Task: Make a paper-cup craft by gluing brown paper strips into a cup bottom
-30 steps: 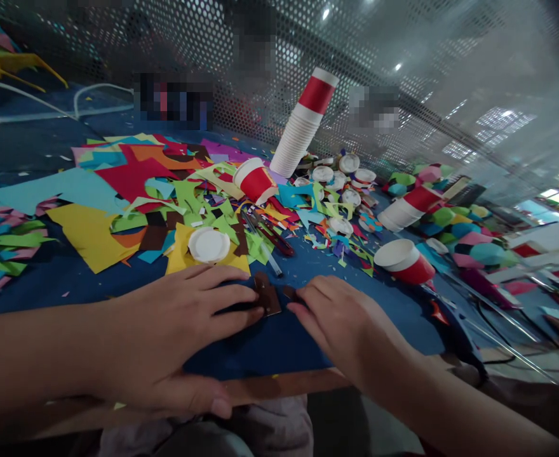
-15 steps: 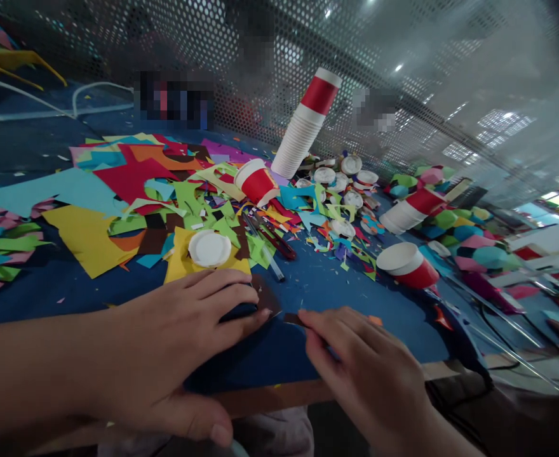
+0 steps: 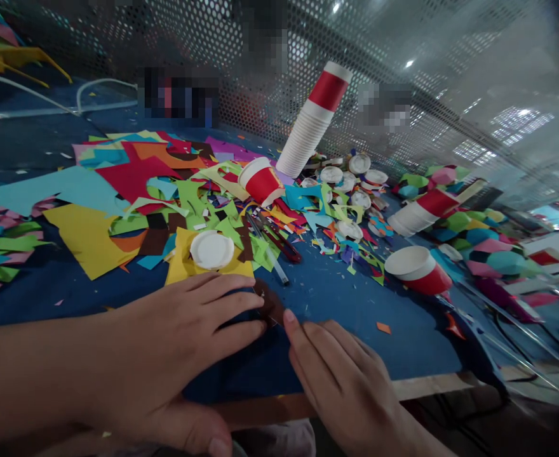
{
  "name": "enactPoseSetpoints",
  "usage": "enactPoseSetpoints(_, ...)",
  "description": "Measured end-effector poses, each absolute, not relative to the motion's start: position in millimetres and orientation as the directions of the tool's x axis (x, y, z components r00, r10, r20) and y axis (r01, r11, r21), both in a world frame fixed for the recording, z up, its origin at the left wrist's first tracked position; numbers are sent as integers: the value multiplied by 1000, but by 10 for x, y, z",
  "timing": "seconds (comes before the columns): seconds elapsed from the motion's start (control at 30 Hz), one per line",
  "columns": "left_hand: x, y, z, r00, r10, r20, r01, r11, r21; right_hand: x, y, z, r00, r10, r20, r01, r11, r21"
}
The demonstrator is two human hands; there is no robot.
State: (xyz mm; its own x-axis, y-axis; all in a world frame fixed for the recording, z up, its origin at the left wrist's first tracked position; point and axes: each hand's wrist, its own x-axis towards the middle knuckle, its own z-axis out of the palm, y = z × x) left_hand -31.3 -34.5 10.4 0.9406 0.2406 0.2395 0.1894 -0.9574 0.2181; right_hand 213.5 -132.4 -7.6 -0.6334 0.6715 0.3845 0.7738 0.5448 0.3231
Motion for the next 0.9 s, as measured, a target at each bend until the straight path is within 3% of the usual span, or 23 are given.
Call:
enactPoseSetpoints(0.43,-333,-365,60,937,232,263,187,-965,185,2120,-1301,38,-656,714,244,755,618,219)
enactPoseSetpoints(0.77,-329,-362,47,929,254,270,188,-950,248,2076,-1293,22,-652,705,280,757,623,196)
enactPoseSetpoints(0.9,-325,-365,51,927,234,293,180,-963,199,2035,-1293,36,-658,686,311,753,609,249)
